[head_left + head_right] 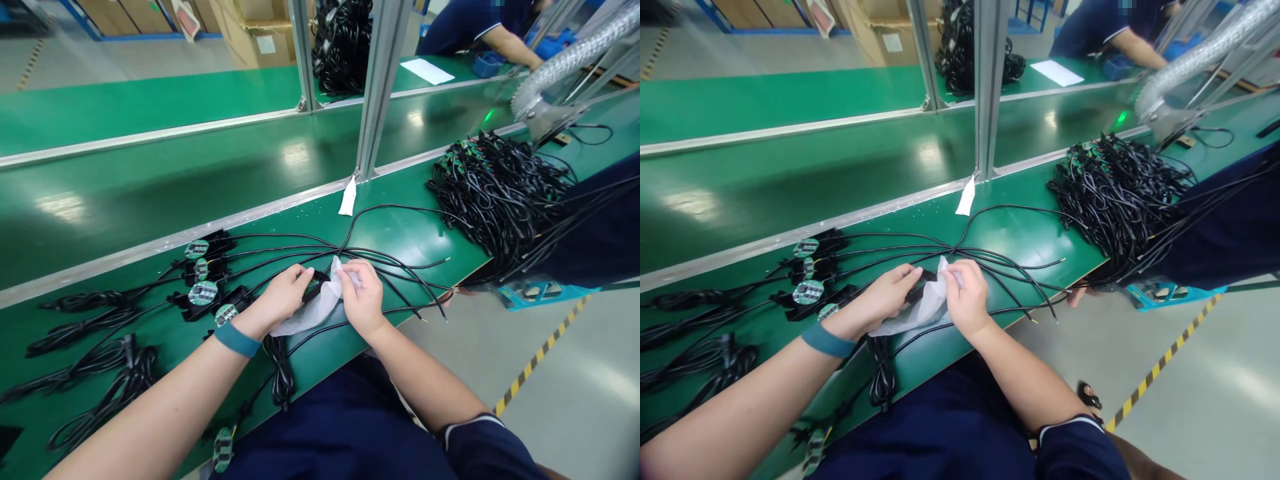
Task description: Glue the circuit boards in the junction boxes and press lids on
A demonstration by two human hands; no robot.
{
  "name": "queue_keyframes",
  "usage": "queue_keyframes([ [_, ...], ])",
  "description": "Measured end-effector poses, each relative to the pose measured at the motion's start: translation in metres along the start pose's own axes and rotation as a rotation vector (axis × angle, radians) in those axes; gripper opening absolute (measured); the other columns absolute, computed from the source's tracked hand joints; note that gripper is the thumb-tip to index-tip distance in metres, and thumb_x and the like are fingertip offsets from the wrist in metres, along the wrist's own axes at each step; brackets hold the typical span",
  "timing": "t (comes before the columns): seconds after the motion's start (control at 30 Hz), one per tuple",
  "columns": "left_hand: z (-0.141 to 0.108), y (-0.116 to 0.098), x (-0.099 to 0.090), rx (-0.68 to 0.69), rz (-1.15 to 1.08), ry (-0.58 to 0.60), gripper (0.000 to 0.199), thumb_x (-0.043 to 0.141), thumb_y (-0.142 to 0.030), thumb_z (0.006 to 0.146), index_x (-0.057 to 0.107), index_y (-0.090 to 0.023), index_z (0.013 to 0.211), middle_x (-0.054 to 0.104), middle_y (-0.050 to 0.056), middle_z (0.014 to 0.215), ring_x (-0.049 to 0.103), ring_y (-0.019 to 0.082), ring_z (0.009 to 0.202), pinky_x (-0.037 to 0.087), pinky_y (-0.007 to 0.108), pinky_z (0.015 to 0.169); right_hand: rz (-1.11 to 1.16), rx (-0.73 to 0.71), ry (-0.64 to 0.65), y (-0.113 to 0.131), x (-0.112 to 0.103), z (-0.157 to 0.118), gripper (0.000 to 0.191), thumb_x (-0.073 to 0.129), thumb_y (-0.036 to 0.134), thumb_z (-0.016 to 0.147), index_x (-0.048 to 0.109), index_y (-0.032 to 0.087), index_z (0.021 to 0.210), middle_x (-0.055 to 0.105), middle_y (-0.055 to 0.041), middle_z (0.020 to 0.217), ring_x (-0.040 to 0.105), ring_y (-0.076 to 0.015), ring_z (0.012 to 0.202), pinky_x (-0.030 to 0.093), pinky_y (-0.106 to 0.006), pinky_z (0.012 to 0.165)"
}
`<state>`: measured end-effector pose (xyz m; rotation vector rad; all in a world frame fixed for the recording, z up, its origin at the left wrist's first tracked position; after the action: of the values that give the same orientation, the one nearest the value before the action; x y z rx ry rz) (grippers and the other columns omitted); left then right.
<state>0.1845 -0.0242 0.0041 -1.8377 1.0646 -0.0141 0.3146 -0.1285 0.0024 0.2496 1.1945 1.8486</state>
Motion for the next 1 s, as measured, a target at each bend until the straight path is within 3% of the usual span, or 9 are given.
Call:
queue_keyframes([
  [0.1, 0.001, 0.002, 0.002, -0.063, -0.029, 0.052, 0.028, 0.043, -0.049, 0.095, 0.048, -0.023, 0.085, 0.03, -0.009, 0.048, 0.029, 0.01, 0.037, 0.018, 0.021, 0.037, 0.034, 0.007, 0.065, 0.003, -0.004, -0.008, 0.006, 0.058, 0.021, 0.092, 0.064, 0.02, 0.094, 0.065, -0.0065, 0.094, 0.064, -0.0184, 0.09, 0.053, -0.034, 0.083],
  [0.33, 0.006, 0.006, 0.002, 0.024, -0.004, 0.01, 0.032, 0.048, -0.053, 0.092, 0.05, -0.022, 0.084, 0.037, -0.008, 0.052, 0.034, 0.011, 0.04, 0.023, 0.022, 0.04, 0.06, -0.019, 0.168, 0.005, 0.016, -0.021, 0.006, 0.058, 0.017, 0.089, 0.062, 0.021, 0.09, 0.066, -0.0054, 0.092, 0.063, -0.0172, 0.087, 0.053, -0.031, 0.081],
  [0.53, 0.008, 0.003, -0.001, 0.211, 0.169, -0.094, 0.031, 0.046, -0.049, 0.089, 0.055, -0.02, 0.08, 0.057, 0.0, 0.069, 0.052, 0.017, 0.064, 0.037, 0.026, 0.057, 0.046, -0.053, 0.208, 0.001, 0.02, -0.019, 0.007, 0.056, 0.015, 0.088, 0.06, 0.021, 0.086, 0.065, -0.0051, 0.089, 0.062, -0.0175, 0.085, 0.052, -0.031, 0.08],
  [0.67, 0.01, 0.002, -0.002, 0.242, 0.283, -0.105, 0.031, 0.04, -0.046, 0.092, 0.055, -0.021, 0.084, 0.063, 0.003, 0.076, 0.057, 0.02, 0.073, 0.04, 0.029, 0.065, 0.032, -0.054, 0.232, -0.001, 0.022, -0.017, 0.008, 0.056, 0.017, 0.089, 0.059, 0.022, 0.083, 0.065, -0.0044, 0.087, 0.062, -0.017, 0.084, 0.051, -0.031, 0.078],
  [0.73, 0.009, 0.001, 0.0, 0.25, 0.333, -0.104, 0.031, 0.038, -0.045, 0.092, 0.055, -0.021, 0.087, 0.065, 0.004, 0.078, 0.059, 0.021, 0.074, 0.041, 0.031, 0.067, 0.015, -0.052, 0.186, 0.0, 0.022, -0.011, 0.009, 0.055, 0.018, 0.09, 0.059, 0.021, 0.082, 0.064, -0.0046, 0.086, 0.061, -0.0174, 0.083, 0.051, -0.031, 0.077],
  [0.83, 0.006, -0.001, 0.005, 0.273, 0.41, -0.094, 0.033, 0.037, -0.047, 0.094, 0.057, -0.021, 0.093, 0.068, 0.006, 0.081, 0.063, 0.024, 0.077, 0.042, 0.032, 0.07, 0.016, 0.045, 0.018, -0.001, 0.009, 0.002, 0.008, 0.059, 0.025, 0.089, 0.061, 0.02, 0.083, 0.065, -0.0038, 0.084, 0.061, -0.0172, 0.081, 0.051, -0.032, 0.077],
  [1.0, -0.001, -0.008, -0.003, 0.364, 0.512, -0.131, 0.046, 0.028, -0.05, 0.099, 0.062, -0.019, 0.097, 0.071, 0.011, 0.09, 0.065, 0.028, 0.088, 0.048, 0.038, 0.08, 0.226, 0.357, -0.31, -0.015, -0.048, 0.023, 0.024, 0.07, 0.037, 0.081, 0.062, 0.017, 0.092, 0.064, -0.0004, 0.08, 0.06, -0.0132, 0.068, 0.049, -0.026, 0.064],
])
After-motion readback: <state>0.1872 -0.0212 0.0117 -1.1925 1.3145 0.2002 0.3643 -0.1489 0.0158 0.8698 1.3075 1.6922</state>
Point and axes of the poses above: each hand's wrist, its own z-axis towards the middle knuckle, its own x-axis out of the palm, y = z × x, the point moved 4 cm from there along z, towards the middle knuckle
